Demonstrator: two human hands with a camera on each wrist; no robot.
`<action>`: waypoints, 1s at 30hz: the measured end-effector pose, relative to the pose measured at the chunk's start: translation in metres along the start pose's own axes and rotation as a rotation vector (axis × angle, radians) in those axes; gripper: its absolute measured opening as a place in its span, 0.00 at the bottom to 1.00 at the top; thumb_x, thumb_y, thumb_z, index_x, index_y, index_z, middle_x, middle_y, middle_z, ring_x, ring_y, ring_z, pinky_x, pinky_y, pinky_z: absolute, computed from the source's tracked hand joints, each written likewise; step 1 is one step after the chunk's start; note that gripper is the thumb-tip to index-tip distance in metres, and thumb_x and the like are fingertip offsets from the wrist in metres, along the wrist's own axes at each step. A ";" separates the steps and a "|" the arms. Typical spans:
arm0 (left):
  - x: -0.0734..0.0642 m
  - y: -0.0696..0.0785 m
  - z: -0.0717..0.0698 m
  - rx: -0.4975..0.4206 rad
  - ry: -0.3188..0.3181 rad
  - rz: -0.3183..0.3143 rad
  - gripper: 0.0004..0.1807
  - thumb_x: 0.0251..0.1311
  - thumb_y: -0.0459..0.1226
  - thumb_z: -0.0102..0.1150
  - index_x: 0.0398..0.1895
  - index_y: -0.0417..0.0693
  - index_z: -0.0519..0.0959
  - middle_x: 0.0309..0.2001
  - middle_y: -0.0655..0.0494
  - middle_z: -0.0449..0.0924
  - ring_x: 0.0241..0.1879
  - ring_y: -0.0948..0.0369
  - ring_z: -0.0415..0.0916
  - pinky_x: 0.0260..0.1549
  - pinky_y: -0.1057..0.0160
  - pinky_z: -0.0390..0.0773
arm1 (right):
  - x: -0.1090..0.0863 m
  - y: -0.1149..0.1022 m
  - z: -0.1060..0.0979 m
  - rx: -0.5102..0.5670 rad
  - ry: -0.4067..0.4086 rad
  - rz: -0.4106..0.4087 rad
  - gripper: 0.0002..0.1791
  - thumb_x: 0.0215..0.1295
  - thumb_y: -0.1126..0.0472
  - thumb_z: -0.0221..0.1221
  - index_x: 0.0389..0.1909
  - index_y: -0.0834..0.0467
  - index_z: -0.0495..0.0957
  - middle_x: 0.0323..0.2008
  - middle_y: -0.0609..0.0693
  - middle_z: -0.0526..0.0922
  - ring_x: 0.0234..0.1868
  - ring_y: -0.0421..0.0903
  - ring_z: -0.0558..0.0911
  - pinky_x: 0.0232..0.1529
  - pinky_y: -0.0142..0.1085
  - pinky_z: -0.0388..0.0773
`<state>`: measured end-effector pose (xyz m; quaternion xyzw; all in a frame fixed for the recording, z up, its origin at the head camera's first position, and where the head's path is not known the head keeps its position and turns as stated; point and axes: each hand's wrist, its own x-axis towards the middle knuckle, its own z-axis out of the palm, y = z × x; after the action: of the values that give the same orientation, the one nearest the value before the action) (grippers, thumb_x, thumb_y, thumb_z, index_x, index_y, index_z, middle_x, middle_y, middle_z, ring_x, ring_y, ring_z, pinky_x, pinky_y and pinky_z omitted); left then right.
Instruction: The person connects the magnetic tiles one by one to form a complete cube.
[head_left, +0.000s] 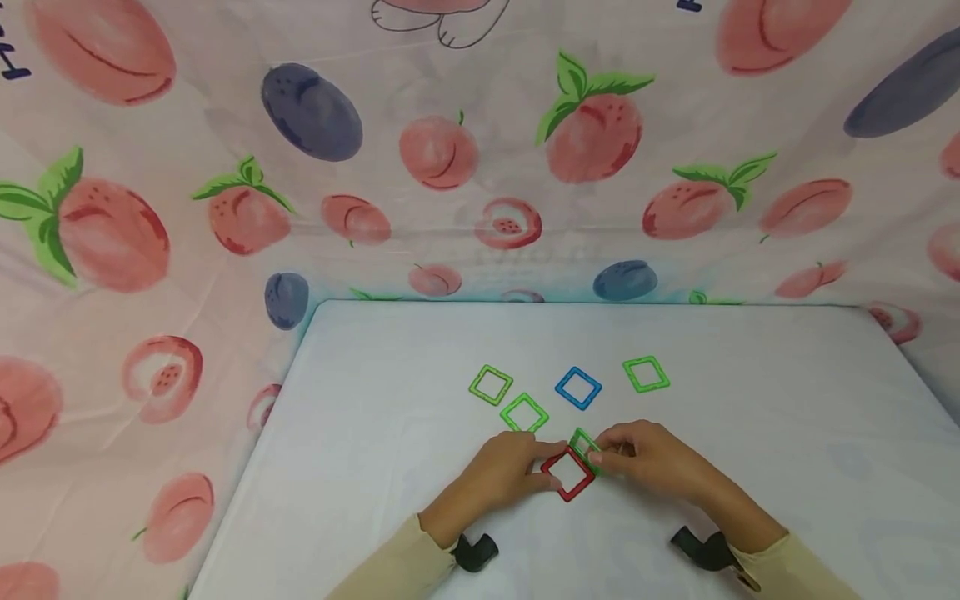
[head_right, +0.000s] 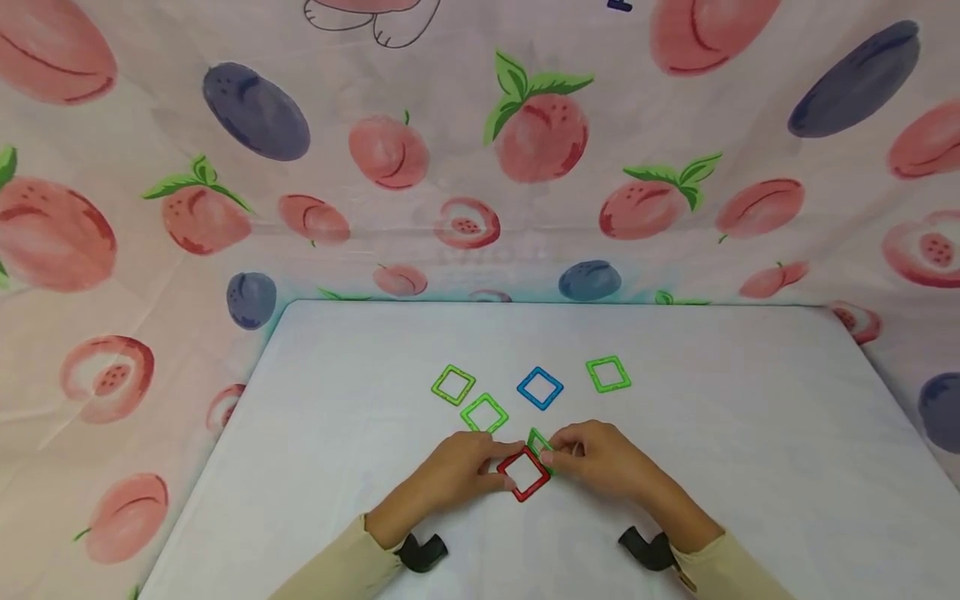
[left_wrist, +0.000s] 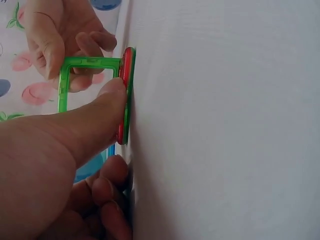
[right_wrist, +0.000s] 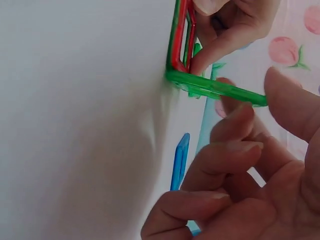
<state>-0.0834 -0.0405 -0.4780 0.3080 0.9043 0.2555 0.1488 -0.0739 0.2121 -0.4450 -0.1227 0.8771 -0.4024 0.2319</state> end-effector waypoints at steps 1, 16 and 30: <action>0.000 -0.001 -0.001 -0.017 0.001 -0.002 0.30 0.61 0.50 0.71 0.67 0.62 0.78 0.20 0.66 0.67 0.21 0.69 0.61 0.22 0.72 0.60 | 0.000 0.000 0.000 -0.007 0.011 -0.016 0.12 0.67 0.47 0.66 0.40 0.51 0.87 0.26 0.44 0.77 0.34 0.42 0.73 0.31 0.32 0.68; 0.001 -0.015 -0.011 -0.350 -0.031 -0.105 0.22 0.73 0.52 0.57 0.66 0.59 0.78 0.31 0.69 0.78 0.30 0.71 0.72 0.34 0.69 0.73 | 0.020 0.005 -0.010 -0.048 -0.037 -0.166 0.11 0.69 0.46 0.65 0.41 0.48 0.88 0.28 0.43 0.84 0.31 0.36 0.76 0.32 0.31 0.72; 0.001 -0.011 -0.017 -0.427 -0.061 -0.140 0.20 0.78 0.56 0.45 0.35 0.57 0.80 0.30 0.64 0.77 0.32 0.67 0.72 0.34 0.66 0.70 | 0.040 0.000 -0.013 -0.074 -0.080 -0.217 0.10 0.71 0.47 0.63 0.38 0.47 0.89 0.30 0.41 0.85 0.36 0.38 0.78 0.36 0.31 0.74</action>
<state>-0.0965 -0.0536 -0.4695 0.2137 0.8438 0.4210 0.2551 -0.1146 0.2044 -0.4497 -0.2411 0.8630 -0.3874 0.2171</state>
